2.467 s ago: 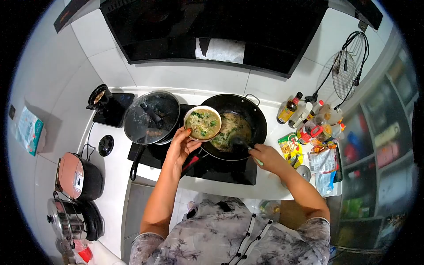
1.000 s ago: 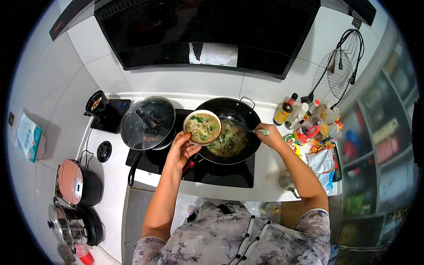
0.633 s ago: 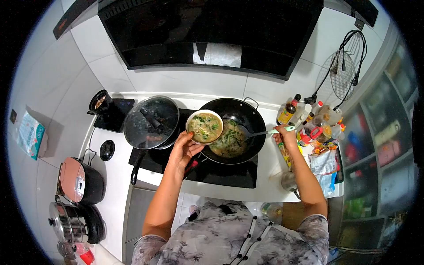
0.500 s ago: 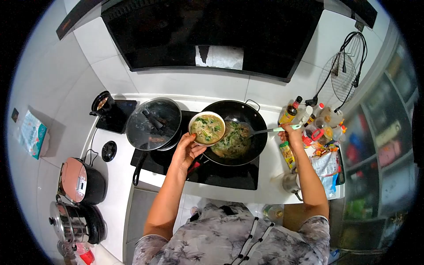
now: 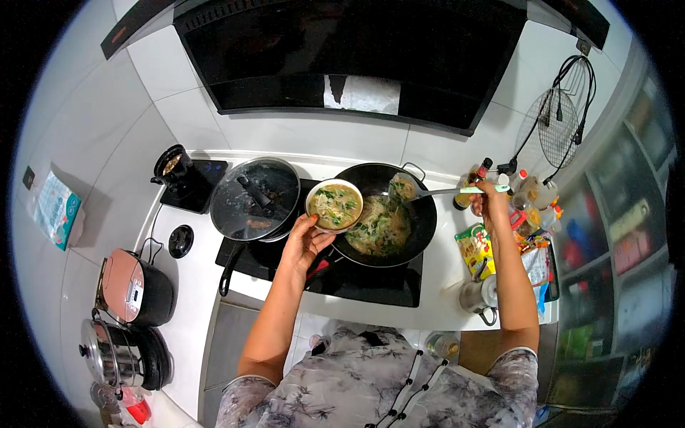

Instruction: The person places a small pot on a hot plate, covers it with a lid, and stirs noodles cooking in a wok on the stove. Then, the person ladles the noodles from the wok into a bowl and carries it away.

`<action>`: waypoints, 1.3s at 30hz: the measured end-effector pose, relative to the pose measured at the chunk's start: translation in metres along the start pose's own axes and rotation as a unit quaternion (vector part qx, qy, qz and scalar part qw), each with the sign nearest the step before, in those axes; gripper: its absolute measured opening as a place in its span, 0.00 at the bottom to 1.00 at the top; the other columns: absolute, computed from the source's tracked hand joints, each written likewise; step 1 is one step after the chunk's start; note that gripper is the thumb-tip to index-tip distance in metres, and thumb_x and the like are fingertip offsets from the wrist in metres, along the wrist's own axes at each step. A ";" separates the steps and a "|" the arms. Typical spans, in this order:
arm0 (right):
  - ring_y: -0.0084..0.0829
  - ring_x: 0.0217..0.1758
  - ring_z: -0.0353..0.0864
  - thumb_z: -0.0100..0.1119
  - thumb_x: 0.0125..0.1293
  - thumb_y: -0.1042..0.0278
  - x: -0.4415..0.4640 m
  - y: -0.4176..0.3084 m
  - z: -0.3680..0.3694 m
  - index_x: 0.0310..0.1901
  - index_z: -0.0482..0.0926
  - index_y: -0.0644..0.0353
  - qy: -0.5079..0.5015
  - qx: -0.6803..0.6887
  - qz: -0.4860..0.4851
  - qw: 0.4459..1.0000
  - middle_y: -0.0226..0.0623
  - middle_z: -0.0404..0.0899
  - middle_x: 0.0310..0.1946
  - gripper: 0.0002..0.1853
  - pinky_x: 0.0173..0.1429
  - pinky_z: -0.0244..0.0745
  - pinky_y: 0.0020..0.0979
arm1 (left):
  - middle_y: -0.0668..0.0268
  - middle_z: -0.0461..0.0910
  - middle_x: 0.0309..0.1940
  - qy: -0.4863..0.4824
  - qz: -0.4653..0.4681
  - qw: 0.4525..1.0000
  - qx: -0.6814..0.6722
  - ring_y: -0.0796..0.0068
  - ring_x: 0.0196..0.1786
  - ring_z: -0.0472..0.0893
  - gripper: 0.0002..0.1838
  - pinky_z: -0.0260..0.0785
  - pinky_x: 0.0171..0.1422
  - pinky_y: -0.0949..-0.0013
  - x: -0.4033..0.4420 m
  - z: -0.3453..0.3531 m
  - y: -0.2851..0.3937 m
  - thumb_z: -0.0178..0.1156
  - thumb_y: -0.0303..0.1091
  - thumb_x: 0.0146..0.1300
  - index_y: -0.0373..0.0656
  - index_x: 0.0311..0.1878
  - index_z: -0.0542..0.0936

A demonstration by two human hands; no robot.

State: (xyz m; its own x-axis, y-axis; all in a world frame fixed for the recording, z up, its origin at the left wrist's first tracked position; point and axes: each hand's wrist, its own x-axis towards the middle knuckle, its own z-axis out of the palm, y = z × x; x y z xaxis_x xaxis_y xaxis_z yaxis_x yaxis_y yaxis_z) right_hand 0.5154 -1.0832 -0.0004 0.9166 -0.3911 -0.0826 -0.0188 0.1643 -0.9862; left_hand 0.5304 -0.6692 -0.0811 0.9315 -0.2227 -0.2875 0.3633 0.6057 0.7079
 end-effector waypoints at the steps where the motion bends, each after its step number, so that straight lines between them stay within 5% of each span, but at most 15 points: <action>1: 0.23 0.13 0.68 0.53 0.58 0.66 -0.002 -0.005 0.002 0.34 0.74 0.66 0.002 0.004 -0.004 1.000 0.39 0.75 0.17 0.11 0.15 0.61 0.23 | 0.52 0.74 0.46 -0.005 0.002 1.000 -0.004 0.53 0.45 0.80 0.18 0.77 0.49 0.57 0.002 -0.003 0.000 0.63 0.41 0.56 0.48 0.48 0.71; 9: 0.21 0.12 0.68 0.53 0.57 0.66 0.007 -0.014 0.000 0.31 0.76 0.67 0.009 0.016 -0.007 1.000 0.36 0.75 0.16 0.10 0.14 0.61 0.22 | 0.50 0.74 0.47 0.004 0.005 1.000 -0.011 0.52 0.46 0.80 0.23 0.77 0.49 0.57 0.002 -0.006 -0.001 0.64 0.41 0.56 0.48 0.54 0.69; 14: 0.21 0.12 0.68 0.53 0.57 0.66 0.003 -0.032 0.004 0.31 0.76 0.65 0.003 -0.003 -0.004 1.000 0.36 0.76 0.17 0.10 0.14 0.61 0.21 | 0.56 0.77 0.41 -0.007 -0.002 1.000 0.006 0.60 0.43 0.81 0.22 0.78 0.47 0.58 0.002 -0.003 -0.004 0.61 0.39 0.58 0.44 0.54 0.67; 18: 0.20 0.12 0.67 0.50 0.58 0.66 -0.007 -0.063 0.012 0.33 0.76 0.68 -0.016 -0.010 -0.028 0.999 0.36 0.76 0.16 0.12 0.14 0.59 0.20 | 0.49 0.75 0.44 -0.002 -0.015 1.000 -0.008 0.52 0.45 0.80 0.20 0.78 0.48 0.57 0.004 -0.002 -0.009 0.63 0.39 0.56 0.49 0.49 0.69; 26: 0.18 0.13 0.67 0.51 0.58 0.65 -0.049 -0.122 0.049 0.33 0.76 0.67 -0.037 -0.017 -0.068 0.997 0.35 0.74 0.17 0.12 0.15 0.58 0.19 | 0.53 0.77 0.42 -0.027 -0.036 0.999 -0.004 0.56 0.45 0.81 0.22 0.78 0.48 0.57 0.010 0.016 -0.025 0.61 0.39 0.59 0.45 0.52 0.65; 35: 0.19 0.11 0.69 0.51 0.60 0.69 -0.072 -0.089 0.079 0.31 0.77 0.68 -0.097 -0.116 -0.113 0.982 0.36 0.76 0.16 0.10 0.13 0.63 0.20 | 0.54 0.76 0.41 -0.046 -0.056 0.997 -0.027 0.56 0.45 0.81 0.18 0.77 0.50 0.56 0.012 0.038 -0.034 0.64 0.38 0.56 0.48 0.45 0.66; 39: 0.18 0.17 0.73 0.53 0.60 0.70 -0.101 -0.075 0.084 0.33 0.79 0.64 -0.151 -0.186 -0.177 0.955 0.33 0.77 0.19 0.08 0.19 0.66 0.21 | 0.54 0.76 0.41 -0.042 -0.047 0.998 -0.020 0.57 0.45 0.81 0.18 0.78 0.48 0.58 0.005 0.049 -0.033 0.63 0.38 0.57 0.48 0.45 0.66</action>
State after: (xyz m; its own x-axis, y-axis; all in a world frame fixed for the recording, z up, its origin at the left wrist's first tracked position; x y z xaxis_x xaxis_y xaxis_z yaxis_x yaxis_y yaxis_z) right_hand 0.4578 -0.9805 0.0939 0.9640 -0.0742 0.2554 0.2250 -0.2847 -0.9318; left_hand 0.5238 -0.7278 -0.0746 0.8916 -0.3421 -0.2965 0.4506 0.6078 0.6539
